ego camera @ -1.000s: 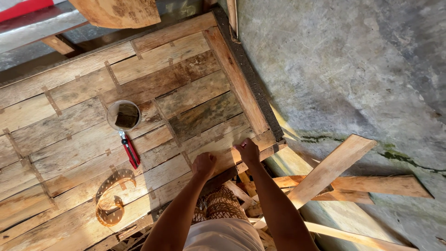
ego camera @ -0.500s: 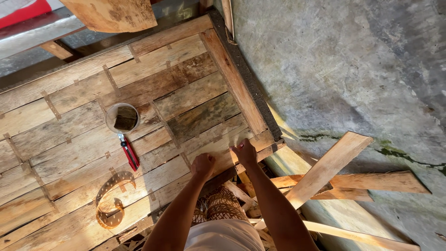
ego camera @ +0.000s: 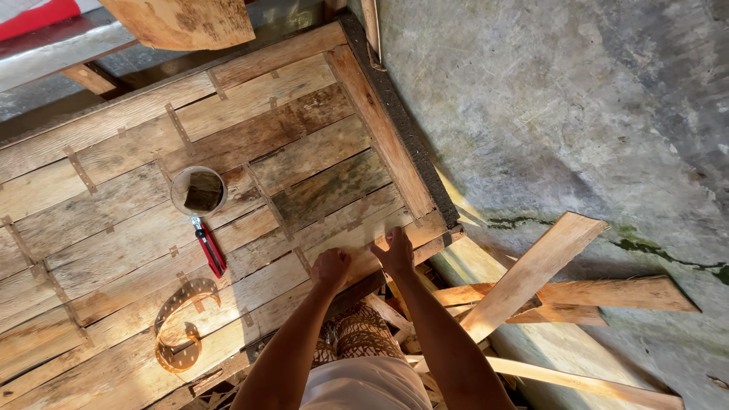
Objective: Repairing or installing sections of a wooden or bamboo floor surface by fitting small pieces into gaps.
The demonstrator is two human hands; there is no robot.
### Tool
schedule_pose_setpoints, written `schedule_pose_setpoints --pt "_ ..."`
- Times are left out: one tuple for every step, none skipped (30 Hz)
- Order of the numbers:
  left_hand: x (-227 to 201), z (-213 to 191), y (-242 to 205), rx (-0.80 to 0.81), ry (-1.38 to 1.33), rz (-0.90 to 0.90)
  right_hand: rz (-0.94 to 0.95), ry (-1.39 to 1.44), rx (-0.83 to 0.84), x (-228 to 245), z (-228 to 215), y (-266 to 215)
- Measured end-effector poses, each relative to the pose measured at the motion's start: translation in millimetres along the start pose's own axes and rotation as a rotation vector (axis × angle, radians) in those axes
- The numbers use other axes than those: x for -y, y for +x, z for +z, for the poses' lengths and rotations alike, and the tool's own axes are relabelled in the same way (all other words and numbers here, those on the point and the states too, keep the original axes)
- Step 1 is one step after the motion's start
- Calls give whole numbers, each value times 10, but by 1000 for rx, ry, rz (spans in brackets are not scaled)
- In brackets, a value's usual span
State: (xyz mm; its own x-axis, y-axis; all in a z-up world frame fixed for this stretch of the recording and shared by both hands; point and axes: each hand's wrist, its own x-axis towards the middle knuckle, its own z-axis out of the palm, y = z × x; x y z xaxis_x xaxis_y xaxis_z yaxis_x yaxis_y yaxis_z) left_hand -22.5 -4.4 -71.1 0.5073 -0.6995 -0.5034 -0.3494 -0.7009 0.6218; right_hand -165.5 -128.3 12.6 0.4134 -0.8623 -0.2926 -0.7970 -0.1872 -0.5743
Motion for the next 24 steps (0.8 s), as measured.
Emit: schedule_pose_setpoints --pt "-26 -18 -16 1 0 1 1 0 -1 25 -13 -13" --pt "-43 -45 -35 -27 14 11 -13 -26 5 59 -19 -30" --pt "-61 -73 -55 -54 28 22 -28 -53 12 93 -25 -48" --pt "-132 -143 -91 -54 29 23 -28 -53 11 123 -40 -51" --pt "-205 -211 -127 -35 40 -10 16 -63 39 152 -56 -54" --pt "-273 -280 -168 -14 52 -42 60 -72 68 180 -69 -64" --pt "-250 -258 -159 -13 53 -41 62 -72 66 161 -62 -59" --pt "-229 -236 -147 -5 41 -34 55 -73 70 144 -59 -49" --pt "-208 -216 -135 3 29 -27 48 -74 75 128 -55 -39" --pt "-207 -214 -139 2 29 -28 47 -75 76 77 -22 -19" --pt "-206 -212 -142 7 26 -26 49 -51 71 26 11 2" --pt "-201 -219 -139 10 24 -24 51 -26 67 -18 50 30" --pt "-197 -213 -140 8 24 -25 49 -26 68 -5 63 45" --pt "-191 -206 -143 -19 29 -15 33 -60 48 6 77 53" --pt "-185 -199 -148 -47 34 -4 18 -95 28 17 89 60" --pt "-138 -144 -117 -44 34 -2 20 -96 26 -10 91 75" --pt "-93 -88 -87 -19 29 -7 23 -96 39 -37 90 90" --pt "-44 -48 -47 4 27 -12 24 -94 53 -51 97 115" --pt "-198 -222 -143 4 29 -10 25 -93 50 -75 98 130" --pt "-353 -392 -240 51 50 -65 34 -39 55 -105 97 141" --pt "-508 -562 -336 98 71 -120 43 14 59 -134 96 151" --pt "-490 -536 -334 98 72 -119 44 16 58 -109 85 147" --pt "-473 -512 -330 80 88 -103 39 -21 61 -85 75 143" --pt "-453 -490 -322 60 104 -87 34 -56 64 -59 69 143"
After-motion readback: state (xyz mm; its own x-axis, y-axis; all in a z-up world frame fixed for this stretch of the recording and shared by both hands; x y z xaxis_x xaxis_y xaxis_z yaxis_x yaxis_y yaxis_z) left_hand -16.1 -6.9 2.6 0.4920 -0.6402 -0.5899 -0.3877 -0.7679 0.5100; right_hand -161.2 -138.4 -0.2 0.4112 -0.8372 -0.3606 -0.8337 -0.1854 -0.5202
